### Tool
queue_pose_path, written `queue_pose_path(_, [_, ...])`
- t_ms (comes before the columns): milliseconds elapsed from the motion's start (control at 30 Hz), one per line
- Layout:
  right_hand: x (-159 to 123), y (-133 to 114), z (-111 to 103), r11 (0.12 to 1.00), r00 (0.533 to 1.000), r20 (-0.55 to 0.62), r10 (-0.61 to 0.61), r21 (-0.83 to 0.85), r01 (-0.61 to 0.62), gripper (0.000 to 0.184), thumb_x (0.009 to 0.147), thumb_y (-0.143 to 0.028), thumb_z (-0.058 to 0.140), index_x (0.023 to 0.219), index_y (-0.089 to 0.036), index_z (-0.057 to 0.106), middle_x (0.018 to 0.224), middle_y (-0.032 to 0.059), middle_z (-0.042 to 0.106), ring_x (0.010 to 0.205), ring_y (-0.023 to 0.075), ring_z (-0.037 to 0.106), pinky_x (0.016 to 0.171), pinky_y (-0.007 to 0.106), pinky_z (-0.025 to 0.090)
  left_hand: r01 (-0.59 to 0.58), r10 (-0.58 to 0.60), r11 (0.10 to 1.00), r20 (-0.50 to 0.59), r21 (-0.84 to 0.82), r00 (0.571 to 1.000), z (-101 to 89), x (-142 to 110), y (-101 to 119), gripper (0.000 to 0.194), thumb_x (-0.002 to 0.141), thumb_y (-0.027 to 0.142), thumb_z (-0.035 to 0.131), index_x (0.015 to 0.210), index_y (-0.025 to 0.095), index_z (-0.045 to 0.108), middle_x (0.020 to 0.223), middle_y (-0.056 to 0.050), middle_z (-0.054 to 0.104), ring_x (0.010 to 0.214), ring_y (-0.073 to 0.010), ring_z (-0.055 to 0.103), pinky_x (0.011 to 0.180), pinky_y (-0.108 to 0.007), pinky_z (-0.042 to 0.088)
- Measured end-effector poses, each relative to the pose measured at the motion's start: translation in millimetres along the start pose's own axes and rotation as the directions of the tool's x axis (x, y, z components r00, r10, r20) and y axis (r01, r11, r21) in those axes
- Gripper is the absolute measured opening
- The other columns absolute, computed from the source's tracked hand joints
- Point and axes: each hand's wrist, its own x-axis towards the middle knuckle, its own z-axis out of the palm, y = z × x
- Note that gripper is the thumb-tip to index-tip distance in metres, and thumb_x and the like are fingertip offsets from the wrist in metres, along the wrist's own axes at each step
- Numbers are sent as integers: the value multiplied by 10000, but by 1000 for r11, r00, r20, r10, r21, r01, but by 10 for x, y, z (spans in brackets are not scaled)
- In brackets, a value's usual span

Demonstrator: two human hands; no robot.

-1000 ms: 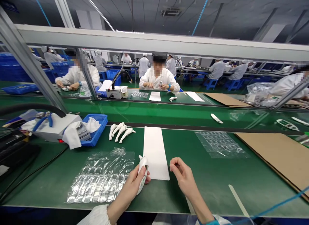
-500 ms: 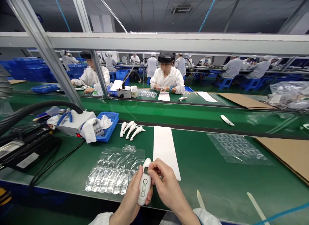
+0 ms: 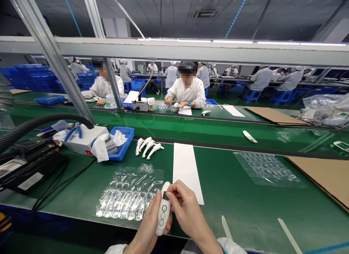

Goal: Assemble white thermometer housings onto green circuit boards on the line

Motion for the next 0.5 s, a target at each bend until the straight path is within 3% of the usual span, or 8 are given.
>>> queue_pose_path(67, [-7, 34, 20, 998, 999, -4, 36, 55, -36, 225, 900, -389, 534, 761, -213, 516, 670, -20, 518, 568, 125, 512, 535, 240, 422, -67, 66, 995, 15, 78, 998, -20, 11, -6, 512, 863, 650, 366, 818, 162, 518, 456, 53, 459, 368, -71, 395, 370, -175, 302])
queue_pose_path(167, [1, 102, 36, 953, 990, 72, 121, 272, -137, 262, 879, -458, 555, 794, -222, 481, 537, -55, 492, 481, 121, 498, 491, 238, 414, -157, 147, 965, 63, 211, 987, -92, 56, -27, 418, 845, 603, 481, 868, 185, 501, 568, 60, 510, 340, -55, 420, 317, -161, 307])
queue_pose_path(233, [11, 127, 30, 929, 989, 86, 118, 343, -141, 256, 889, -469, 538, 844, -222, 490, 522, -57, 502, 461, 115, 488, 483, 236, 417, -178, 158, 946, 94, 270, 983, -152, 78, -40, 407, 862, 592, 454, 834, 188, 498, 589, 53, 527, 320, -49, 425, 288, -155, 277])
queue_pose_path(333, [21, 80, -4, 960, 995, 94, 31, 276, -56, 228, 892, -427, 553, 998, -226, 570, 871, 37, 612, 578, 110, 526, 520, 234, 449, -183, 147, 920, 130, 346, 981, -220, 58, -25, 423, 883, 597, 391, 823, 193, 503, 540, 57, 504, 308, -55, 414, 276, -157, 239])
queue_pose_path(400, [39, 13, -46, 973, 974, 225, -1, 227, -52, 248, 882, -414, 569, 1046, -236, 623, 1056, 73, 570, 650, 118, 549, 526, 233, 467, -159, 102, 893, 154, 421, 983, -248, 16, 37, 484, 895, 609, 316, 792, 188, 530, 509, 52, 480, 304, -64, 390, 281, -178, 222])
queue_pose_path(500, [177, -11, -172, 970, 907, 420, 8, 216, -108, 263, 864, -429, 584, 986, -220, 686, 996, 67, 572, 649, 129, 580, 500, 231, 476, -194, 106, 775, 179, 602, 978, -305, 13, 258, 575, 926, 573, 213, 760, 186, 604, 557, 3, 540, 413, -111, 486, 378, -223, 341])
